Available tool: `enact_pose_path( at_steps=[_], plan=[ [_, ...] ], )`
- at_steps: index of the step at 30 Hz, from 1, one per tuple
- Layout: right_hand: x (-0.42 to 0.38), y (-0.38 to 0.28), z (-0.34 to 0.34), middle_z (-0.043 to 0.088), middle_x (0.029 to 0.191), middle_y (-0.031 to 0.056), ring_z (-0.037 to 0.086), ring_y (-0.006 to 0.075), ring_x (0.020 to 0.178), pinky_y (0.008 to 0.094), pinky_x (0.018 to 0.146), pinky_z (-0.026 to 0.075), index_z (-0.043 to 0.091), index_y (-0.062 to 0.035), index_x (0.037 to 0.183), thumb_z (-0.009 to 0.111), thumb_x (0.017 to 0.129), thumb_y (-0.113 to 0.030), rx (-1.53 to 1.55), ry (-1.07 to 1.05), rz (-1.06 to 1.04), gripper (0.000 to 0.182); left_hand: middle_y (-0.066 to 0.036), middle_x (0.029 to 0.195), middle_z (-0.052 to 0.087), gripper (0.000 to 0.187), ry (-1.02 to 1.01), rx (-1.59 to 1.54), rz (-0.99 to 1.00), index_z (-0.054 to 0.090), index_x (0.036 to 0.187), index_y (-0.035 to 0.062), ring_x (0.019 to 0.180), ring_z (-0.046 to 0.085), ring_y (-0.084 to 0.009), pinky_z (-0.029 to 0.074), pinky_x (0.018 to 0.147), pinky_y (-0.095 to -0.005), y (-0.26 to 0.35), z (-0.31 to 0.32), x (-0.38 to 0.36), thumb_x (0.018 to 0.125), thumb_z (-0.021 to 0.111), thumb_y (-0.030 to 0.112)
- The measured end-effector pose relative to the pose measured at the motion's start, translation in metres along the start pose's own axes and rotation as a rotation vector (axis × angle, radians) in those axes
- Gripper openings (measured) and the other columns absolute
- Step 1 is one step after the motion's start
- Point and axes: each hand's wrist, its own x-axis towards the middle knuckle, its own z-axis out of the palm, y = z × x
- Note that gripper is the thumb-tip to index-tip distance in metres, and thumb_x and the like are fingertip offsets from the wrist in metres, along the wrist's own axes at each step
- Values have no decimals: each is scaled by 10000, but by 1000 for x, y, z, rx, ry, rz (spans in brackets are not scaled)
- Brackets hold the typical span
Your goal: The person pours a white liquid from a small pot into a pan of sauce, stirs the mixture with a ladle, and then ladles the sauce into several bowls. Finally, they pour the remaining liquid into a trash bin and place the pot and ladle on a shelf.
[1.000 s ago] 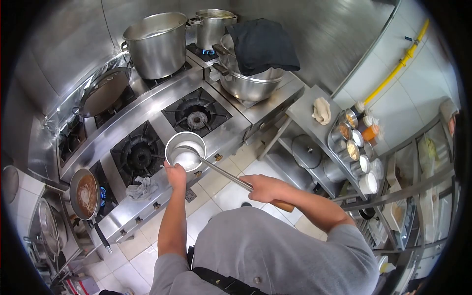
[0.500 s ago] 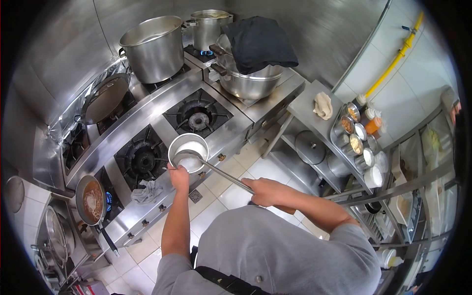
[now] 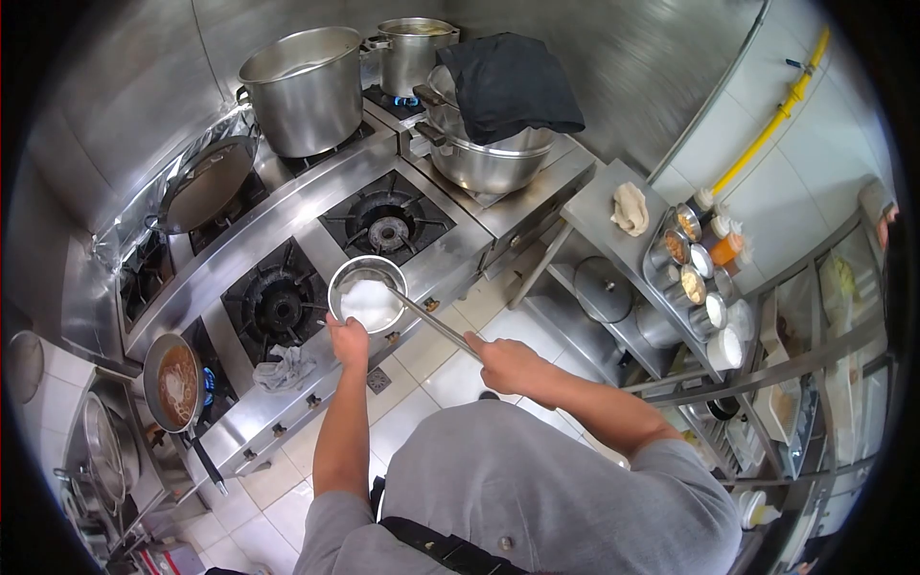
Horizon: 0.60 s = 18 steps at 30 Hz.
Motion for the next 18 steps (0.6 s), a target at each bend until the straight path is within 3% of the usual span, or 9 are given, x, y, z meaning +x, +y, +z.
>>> enact_pose_path(
  at_steps=[2,8,13,16,18],
  plan=[
    [1,-1,1,675,781,242,685,394,779,477,705,546,356,82,1410,522,768,7,-31,6,4,667,-284,1352,522,572,-48,32,-8,402,1411,-18,1215,533,-441,435,1002,-486,1,-1,0,890,523,186],
    [-3,-4,1,677,768,228,689,383,755,479,684,548,352,67,1410,536,773,13,-93,11,5,665,-281,1378,508,573,-106,9,-54,404,1405,-37,1231,519,-444,428,1012,-480,18,-14,-6,886,516,181],
    [-14,-9,-10,681,786,234,689,387,766,476,695,548,349,64,1404,554,773,5,-105,-63,30,667,-270,1364,523,548,-17,18,-19,426,1388,-22,1217,531,-442,434,1002,-486,-2,4,0,885,523,173],
    [-19,-9,-12,682,804,251,687,401,795,483,716,547,351,66,1396,558,775,-2,-75,-98,49,658,-261,1380,515,564,-76,-4,-37,415,1403,-25,1221,533,-437,436,1007,-483,10,-7,-1,888,526,176],
    [-21,-5,-9,670,812,268,661,438,808,516,760,522,290,42,1472,531,791,-45,-9,-113,30,728,-257,1393,508,577,-136,-12,-74,406,1414,-29,1226,532,-433,435,1012,-479,18,-14,-5,890,526,180]
  ],
)
